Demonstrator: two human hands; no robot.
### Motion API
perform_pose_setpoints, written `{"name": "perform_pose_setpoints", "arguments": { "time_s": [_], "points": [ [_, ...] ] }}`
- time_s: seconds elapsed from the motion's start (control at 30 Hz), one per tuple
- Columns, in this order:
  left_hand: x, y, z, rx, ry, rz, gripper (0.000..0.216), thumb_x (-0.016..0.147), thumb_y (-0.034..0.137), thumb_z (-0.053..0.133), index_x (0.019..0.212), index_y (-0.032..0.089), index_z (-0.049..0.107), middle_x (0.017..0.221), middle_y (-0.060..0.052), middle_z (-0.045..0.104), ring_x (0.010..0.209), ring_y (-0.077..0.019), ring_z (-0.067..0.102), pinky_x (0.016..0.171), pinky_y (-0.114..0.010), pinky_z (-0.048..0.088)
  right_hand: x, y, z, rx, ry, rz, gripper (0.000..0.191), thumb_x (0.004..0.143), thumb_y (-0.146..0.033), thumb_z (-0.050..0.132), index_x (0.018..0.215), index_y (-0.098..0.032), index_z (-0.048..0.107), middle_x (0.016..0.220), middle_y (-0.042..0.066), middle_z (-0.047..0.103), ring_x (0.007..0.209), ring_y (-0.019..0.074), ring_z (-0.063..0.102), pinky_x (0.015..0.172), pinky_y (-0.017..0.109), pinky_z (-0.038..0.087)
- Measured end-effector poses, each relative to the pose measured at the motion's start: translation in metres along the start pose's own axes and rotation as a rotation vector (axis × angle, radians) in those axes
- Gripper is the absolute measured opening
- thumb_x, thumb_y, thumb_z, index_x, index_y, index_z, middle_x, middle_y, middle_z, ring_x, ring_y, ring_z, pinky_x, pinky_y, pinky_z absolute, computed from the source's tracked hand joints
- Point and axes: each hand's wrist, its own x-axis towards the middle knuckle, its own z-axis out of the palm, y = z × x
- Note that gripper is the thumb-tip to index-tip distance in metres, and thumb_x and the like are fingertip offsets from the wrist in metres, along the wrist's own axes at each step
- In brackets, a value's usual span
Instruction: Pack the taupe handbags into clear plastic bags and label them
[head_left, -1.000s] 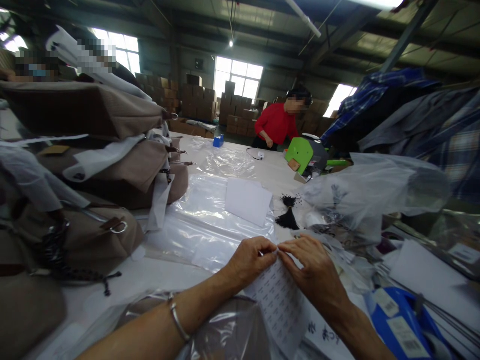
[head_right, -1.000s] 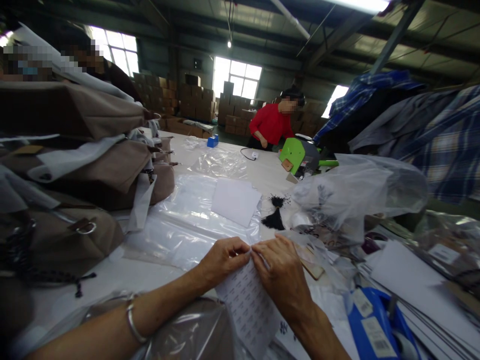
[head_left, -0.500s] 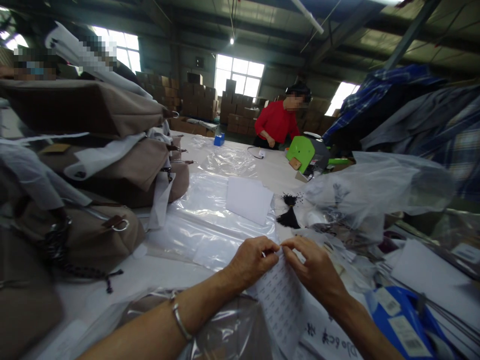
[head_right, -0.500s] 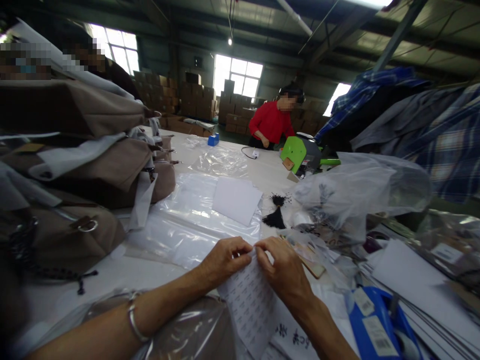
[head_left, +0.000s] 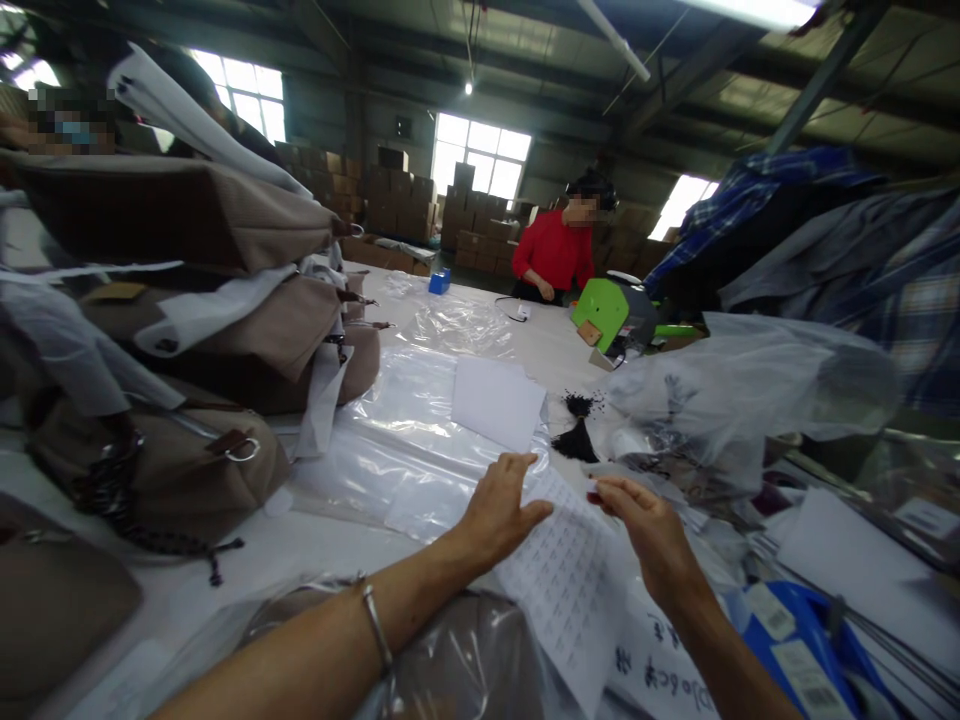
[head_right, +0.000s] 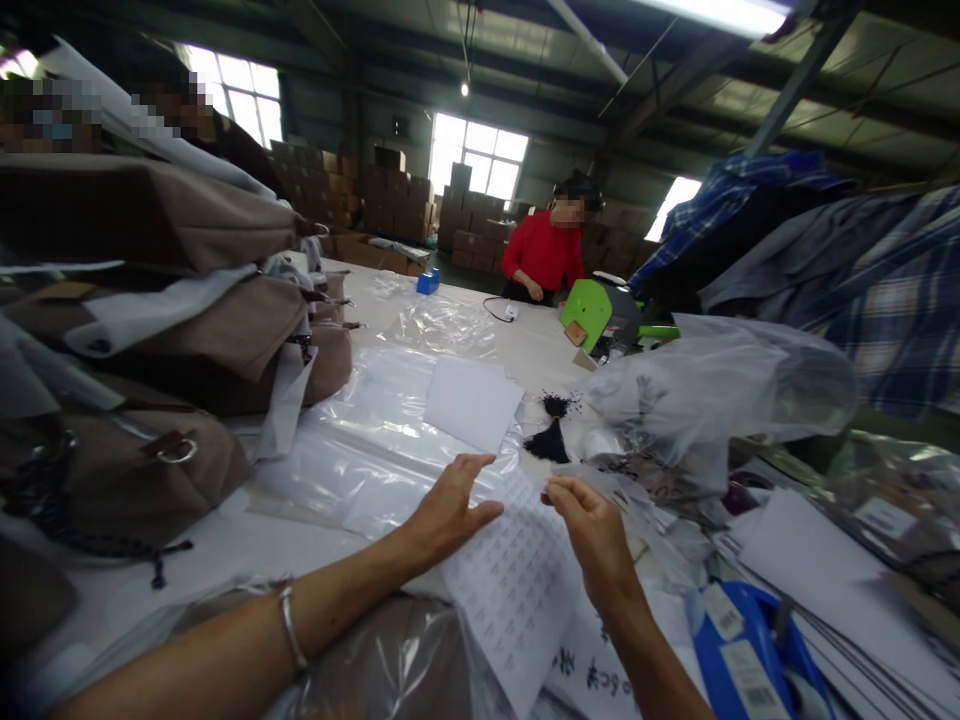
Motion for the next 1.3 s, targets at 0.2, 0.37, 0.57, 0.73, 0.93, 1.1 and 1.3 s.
{"name": "perform_pose_setpoints", "arguments": {
  "time_s": [0.2, 0.37, 0.57, 0.73, 0.93, 1.1, 1.3],
  "points": [
    [-0.009, 0.044, -0.023, 0.07, -0.131, -0.031, 0.015, 0.078, 0.018, 0.056, 0.078, 0.018, 0.071, 0.073, 0.0, 0.066, 0.072, -0.0175, 0.058, 0.067, -0.027, 0.042, -0.03, -0.034, 0.012, -0.407, 0.164, -0.653, 0.017, 0.089, -0.035, 0.06, 0.086, -0.023, 0.072, 0.09, 0.005, 0.075, 0.087, 0.025, 0.069, 0.083, 0.039, 0.048],
    [-0.032, 0.073, -0.055, -0.034, -0.141, -0.006, 0.021, 0.082, 0.021, 0.056, 0.09, 0.017, 0.075, 0.079, 0.0, 0.07, 0.075, -0.0155, 0.06, 0.069, -0.024, 0.042, -0.049, -0.066, 0.035, -0.585, 0.189, -1.105, 0.011, 0.091, -0.017, 0.062, 0.098, -0.02, 0.07, 0.093, 0.005, 0.074, 0.088, 0.0221, 0.067, 0.087, 0.039, 0.044],
    [-0.081, 0.075, -0.103, -0.108, 0.008, -0.055, 0.024, 0.083, 0.038, 0.066, 0.079, 0.015, 0.066, 0.071, 0.004, 0.058, 0.069, -0.0114, 0.05, 0.063, -0.022, 0.038, -0.076, -0.091, 0.064, -0.415, -0.078, -1.14, 0.023, 0.096, -0.021, 0.055, 0.115, -0.02, 0.067, 0.111, 0.007, 0.072, 0.103, 0.0233, 0.065, 0.093, 0.039, 0.046],
    [-0.126, 0.076, -0.132, -0.111, 0.086, -0.038, 0.009, 0.082, 0.022, 0.062, 0.076, 0.016, 0.061, 0.069, 0.005, 0.054, 0.069, -0.0101, 0.048, 0.064, -0.021, 0.037, -0.082, -0.117, 0.081, -0.199, -0.365, -0.826, 0.014, 0.093, -0.037, 0.062, 0.098, -0.028, 0.072, 0.095, -0.002, 0.076, 0.085, 0.0181, 0.072, 0.073, 0.027, 0.055],
    [-0.159, 0.081, -0.15, 0.174, 0.181, 0.075, 0.011, 0.079, 0.008, 0.058, 0.074, 0.017, 0.062, 0.072, 0.005, 0.061, 0.071, -0.01, 0.055, 0.069, -0.019, 0.039, -0.081, -0.153, 0.109, -0.224, -0.587, -0.833, 0.014, 0.088, -0.042, 0.067, 0.094, -0.032, 0.074, 0.093, -0.003, 0.076, 0.087, 0.0192, 0.07, 0.079, 0.03, 0.051],
    [-0.174, 0.079, -0.16, 0.302, 0.176, 0.039, 0.009, 0.081, 0.01, 0.058, 0.077, 0.017, 0.063, 0.075, 0.004, 0.064, 0.069, -0.0098, 0.058, 0.063, -0.02, 0.039, -0.089, -0.17, 0.12, -0.334, -0.793, -0.808, 0.015, 0.088, -0.036, 0.067, 0.076, -0.027, 0.071, 0.078, -0.004, 0.072, 0.078, 0.0166, 0.064, 0.08, 0.03, 0.045],
    [-0.213, 0.073, -0.165, 0.46, 0.392, -0.036, 0.015, 0.085, 0.009, 0.055, 0.074, 0.019, 0.059, 0.073, 0.003, 0.063, 0.071, -0.0118, 0.06, 0.067, -0.022, 0.044, -0.092, -0.172, 0.122, -0.238, -0.814, -0.306, 0.028, 0.078, -0.048, 0.067, 0.071, -0.021, 0.071, 0.068, 0.0, 0.066, 0.065, 0.0164, 0.057, 0.062, 0.028, 0.04]
  ]
}}
